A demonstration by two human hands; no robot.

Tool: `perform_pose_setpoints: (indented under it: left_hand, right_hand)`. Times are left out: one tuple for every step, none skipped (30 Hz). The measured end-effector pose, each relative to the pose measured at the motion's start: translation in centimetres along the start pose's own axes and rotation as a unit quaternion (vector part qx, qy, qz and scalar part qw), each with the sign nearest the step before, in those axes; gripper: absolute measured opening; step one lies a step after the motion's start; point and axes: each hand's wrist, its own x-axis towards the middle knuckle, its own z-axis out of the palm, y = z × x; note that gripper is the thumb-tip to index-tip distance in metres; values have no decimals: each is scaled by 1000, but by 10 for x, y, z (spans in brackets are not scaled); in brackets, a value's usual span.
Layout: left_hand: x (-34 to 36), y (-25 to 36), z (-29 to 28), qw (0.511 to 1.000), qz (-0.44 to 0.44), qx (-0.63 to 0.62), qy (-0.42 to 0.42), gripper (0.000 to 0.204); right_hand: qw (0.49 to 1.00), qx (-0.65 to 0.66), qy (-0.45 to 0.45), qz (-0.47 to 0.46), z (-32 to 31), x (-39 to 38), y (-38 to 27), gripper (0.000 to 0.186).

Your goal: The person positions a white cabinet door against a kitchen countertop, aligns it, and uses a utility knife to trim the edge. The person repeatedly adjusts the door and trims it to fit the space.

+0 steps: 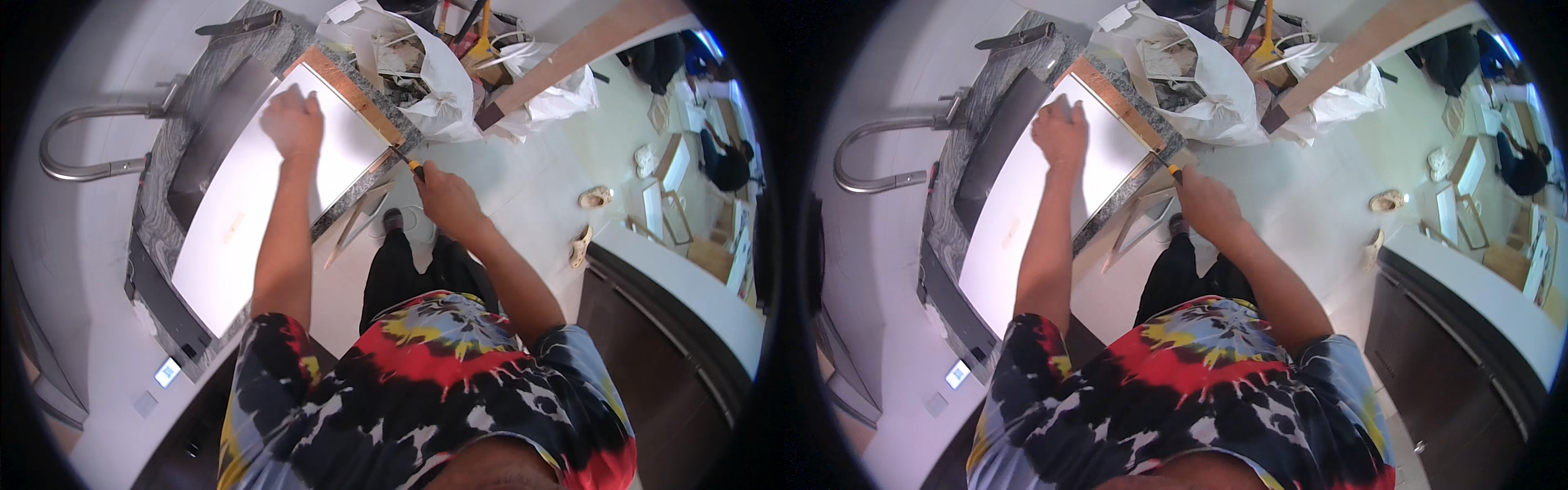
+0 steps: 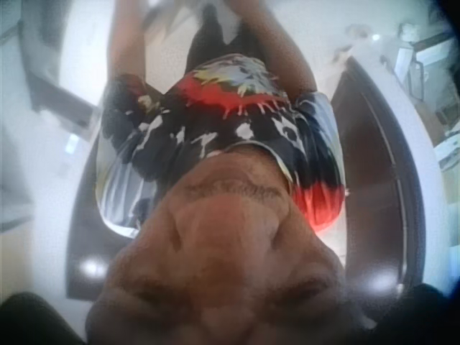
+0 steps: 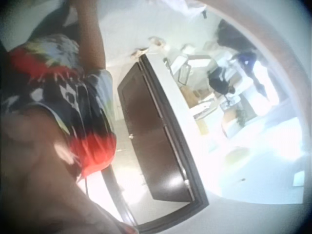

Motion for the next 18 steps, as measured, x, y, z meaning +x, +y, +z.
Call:
perform_pose_setpoints:
  left_hand:
    - [9,-14,0,1000,-24,-7,-7,48]
    - [18,-26,-2,999,-49,-13,-16,54]
    - [26,-38,-4,996,-58,-22,-68,57]
    - [36,-48,-3,990,-69,-35,-117,62]
    - [42,-55,-2,981,-85,-45,-168,67]
    - [51,-59,-1,972,-96,-65,-207,69]
    - [61,-65,-4,960,-108,-80,-244,72]
    - [69,-70,-4,947,-121,-94,-281,75]
    - [72,-75,1,954,-113,-101,-259,74]
    - [76,-76,-2,951,-109,-113,-266,73]
    - [82,-78,-9,948,-107,-126,-272,72]
    - [85,-80,-13,945,-106,-137,-279,71]
    - [87,-81,-13,946,-93,-146,-274,70]
    - [90,-82,-13,947,-79,-156,-268,68]
    - [92,-82,-12,948,-67,-167,-262,67]
    - [94,-80,-9,950,-73,-178,-248,66]
    - [93,-81,-7,950,-80,-187,-235,66]
    - [93,-82,-4,951,-88,-196,-223,65]
  right_hand:
    - [1000,-5,-2,11,-2,-2,-2,24]
    - [1000,11,7,3,3,-3,1,24]
    - [1000,27,15,-5,10,-3,5,24]
    - [999,35,27,-16,12,0,8,24]
    - [997,52,51,-17,10,-1,9,24]
    - [995,69,75,-18,7,-2,9,24]
    - [991,91,98,-23,7,-2,7,24]
    - [982,153,108,22,4,-2,7,24]
    - [967,215,116,66,-2,-3,8,24]
    - [945,279,124,114,-5,-6,7,24]
    - [919,341,127,150,-14,-7,0,25]
    - [910,363,129,149,-8,-3,0,25]
    - [900,385,138,149,-5,2,1,25]
    - [890,405,148,148,-3,9,3,25]
    - [871,442,149,154,3,19,2,35]
    - [903,368,180,131,9,30,2,37]
    - [928,292,206,109,16,41,1,39]
    - [946,214,229,87,20,50,1,40]
